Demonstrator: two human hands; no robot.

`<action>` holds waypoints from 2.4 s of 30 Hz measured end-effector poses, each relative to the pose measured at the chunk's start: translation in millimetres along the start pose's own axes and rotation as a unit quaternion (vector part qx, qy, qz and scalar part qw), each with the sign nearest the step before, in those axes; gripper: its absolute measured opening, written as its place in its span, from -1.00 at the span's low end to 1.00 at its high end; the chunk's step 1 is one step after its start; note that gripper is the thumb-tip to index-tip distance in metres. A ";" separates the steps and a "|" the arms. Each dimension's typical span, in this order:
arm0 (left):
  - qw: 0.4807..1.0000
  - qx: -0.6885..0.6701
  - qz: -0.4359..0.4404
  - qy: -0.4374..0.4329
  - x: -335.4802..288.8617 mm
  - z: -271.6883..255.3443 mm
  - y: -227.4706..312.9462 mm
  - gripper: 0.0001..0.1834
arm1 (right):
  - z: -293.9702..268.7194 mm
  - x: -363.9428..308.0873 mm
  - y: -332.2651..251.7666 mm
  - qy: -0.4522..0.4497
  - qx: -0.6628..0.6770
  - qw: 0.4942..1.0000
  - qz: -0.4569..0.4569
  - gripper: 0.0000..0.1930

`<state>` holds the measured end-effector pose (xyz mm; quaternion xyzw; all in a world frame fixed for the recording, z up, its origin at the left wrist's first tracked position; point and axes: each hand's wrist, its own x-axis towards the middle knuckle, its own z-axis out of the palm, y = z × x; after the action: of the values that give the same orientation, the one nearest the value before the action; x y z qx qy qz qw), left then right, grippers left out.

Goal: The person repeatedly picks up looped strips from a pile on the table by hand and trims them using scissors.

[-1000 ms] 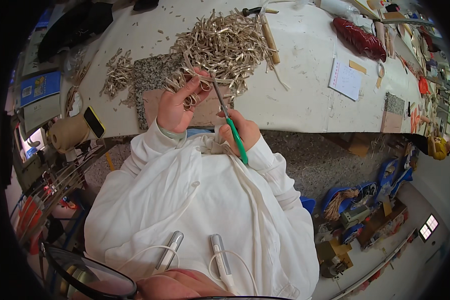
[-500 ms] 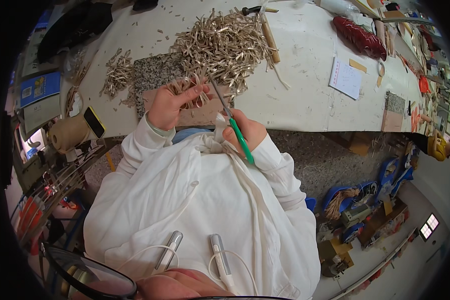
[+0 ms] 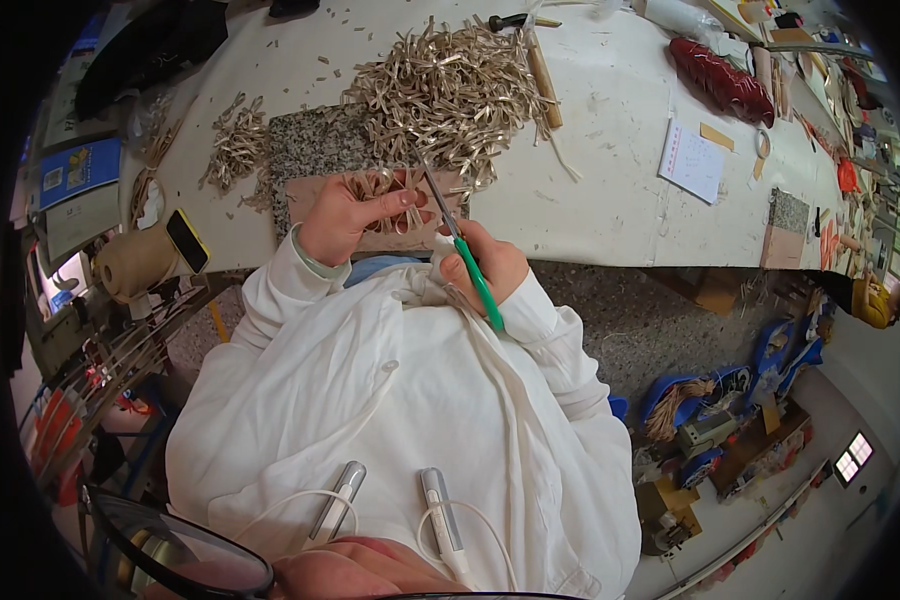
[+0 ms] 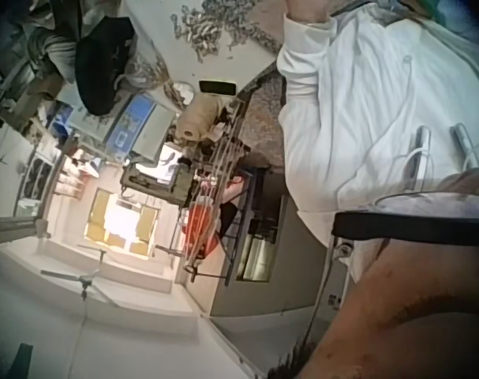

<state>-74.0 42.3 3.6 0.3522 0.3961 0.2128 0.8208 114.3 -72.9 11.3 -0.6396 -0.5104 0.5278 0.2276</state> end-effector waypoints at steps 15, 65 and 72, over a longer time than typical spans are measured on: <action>0.996 -0.058 -0.022 0.060 17.7 -54.0 -25.7 -0.73 | 12.3 7.5 19.5 0.108 0.224 0.968 0.038 -0.45; 0.758 0.577 0.169 0.253 114.7 -126.3 -123.6 -0.70 | 34.1 26.0 42.9 0.019 0.000 0.990 0.143 -0.31; 0.765 0.576 0.107 0.269 108.0 -119.3 -117.3 -0.68 | 30.2 26.2 41.3 0.008 -0.004 0.991 0.131 -0.30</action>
<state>-96.9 81.5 -190.3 0.7272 0.6084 0.1168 0.2956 101.9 -72.5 -44.9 -0.7063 -0.4222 0.5458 0.1578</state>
